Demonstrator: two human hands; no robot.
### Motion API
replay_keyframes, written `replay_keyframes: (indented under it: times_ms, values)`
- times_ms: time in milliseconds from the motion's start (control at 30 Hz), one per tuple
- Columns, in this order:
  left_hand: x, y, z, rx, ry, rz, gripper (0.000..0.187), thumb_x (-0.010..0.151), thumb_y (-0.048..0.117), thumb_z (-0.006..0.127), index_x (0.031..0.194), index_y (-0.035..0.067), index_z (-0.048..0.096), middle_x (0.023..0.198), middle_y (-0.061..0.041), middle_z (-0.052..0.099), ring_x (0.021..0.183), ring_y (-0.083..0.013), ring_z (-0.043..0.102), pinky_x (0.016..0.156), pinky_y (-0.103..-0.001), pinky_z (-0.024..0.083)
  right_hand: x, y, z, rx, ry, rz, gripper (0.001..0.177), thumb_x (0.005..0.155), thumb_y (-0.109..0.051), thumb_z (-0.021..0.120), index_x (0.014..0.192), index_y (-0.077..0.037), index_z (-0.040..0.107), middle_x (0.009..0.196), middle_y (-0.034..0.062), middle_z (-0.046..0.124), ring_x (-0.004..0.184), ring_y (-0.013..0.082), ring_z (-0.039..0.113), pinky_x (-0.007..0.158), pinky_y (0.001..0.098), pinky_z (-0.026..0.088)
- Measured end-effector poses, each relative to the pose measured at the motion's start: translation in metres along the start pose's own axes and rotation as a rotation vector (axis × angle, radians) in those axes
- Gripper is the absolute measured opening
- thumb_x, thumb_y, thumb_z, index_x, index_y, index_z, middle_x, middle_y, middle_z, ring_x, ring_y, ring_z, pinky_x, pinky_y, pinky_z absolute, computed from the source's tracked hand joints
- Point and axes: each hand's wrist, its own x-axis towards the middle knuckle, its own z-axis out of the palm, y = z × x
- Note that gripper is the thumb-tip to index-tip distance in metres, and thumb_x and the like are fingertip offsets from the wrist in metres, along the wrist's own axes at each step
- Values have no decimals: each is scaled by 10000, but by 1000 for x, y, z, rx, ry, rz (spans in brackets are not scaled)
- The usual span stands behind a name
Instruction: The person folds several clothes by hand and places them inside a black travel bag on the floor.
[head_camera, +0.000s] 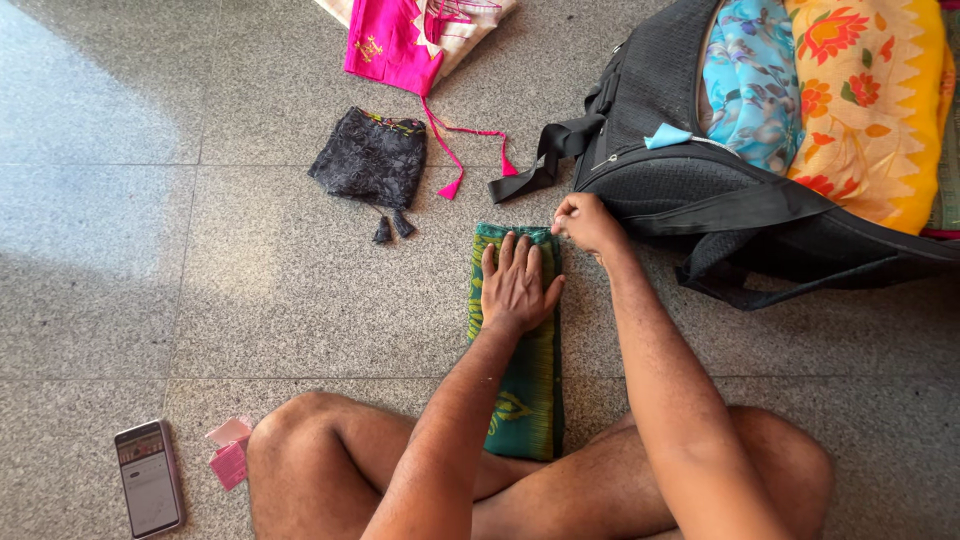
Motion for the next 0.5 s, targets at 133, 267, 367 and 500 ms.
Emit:
replay_keyframes:
  times_ms: [133,267,367,500]
  values:
    - [0,3,-6,-1,70,14,819,893,656,478,1535,151,411,1629,-185,293,1529,-341,191,1214,-565,76,-12,-10,21,-75,227,-149,208,970,-100,598,1153,-47,682,1037,139,759,909,218,736,805,352,581]
    - [1,-3,7,-17,51,24,851,841,597,560,1534,135,386,1625,-212,264,1519,-355,198,1202,-577,87,-22,23,57,-260,272,-201,275,1016,-253,589,1210,-87,690,1228,177,709,1122,318,669,957,446,533]
    - [2,-21,28,-162,312,53,665,865,384,660,1478,193,486,1654,-228,345,1559,-386,321,1287,-529,228,-22,43,78,-321,431,-446,419,1032,-321,631,1349,-49,597,1407,274,591,1320,419,535,1101,508,451]
    - [-39,-47,42,-198,355,-300,691,879,282,779,1487,141,482,1570,-288,417,1447,-463,444,1178,-560,376,-48,34,77,-498,300,45,877,867,-459,785,1480,-23,336,1478,317,433,1371,451,423,1115,521,379]
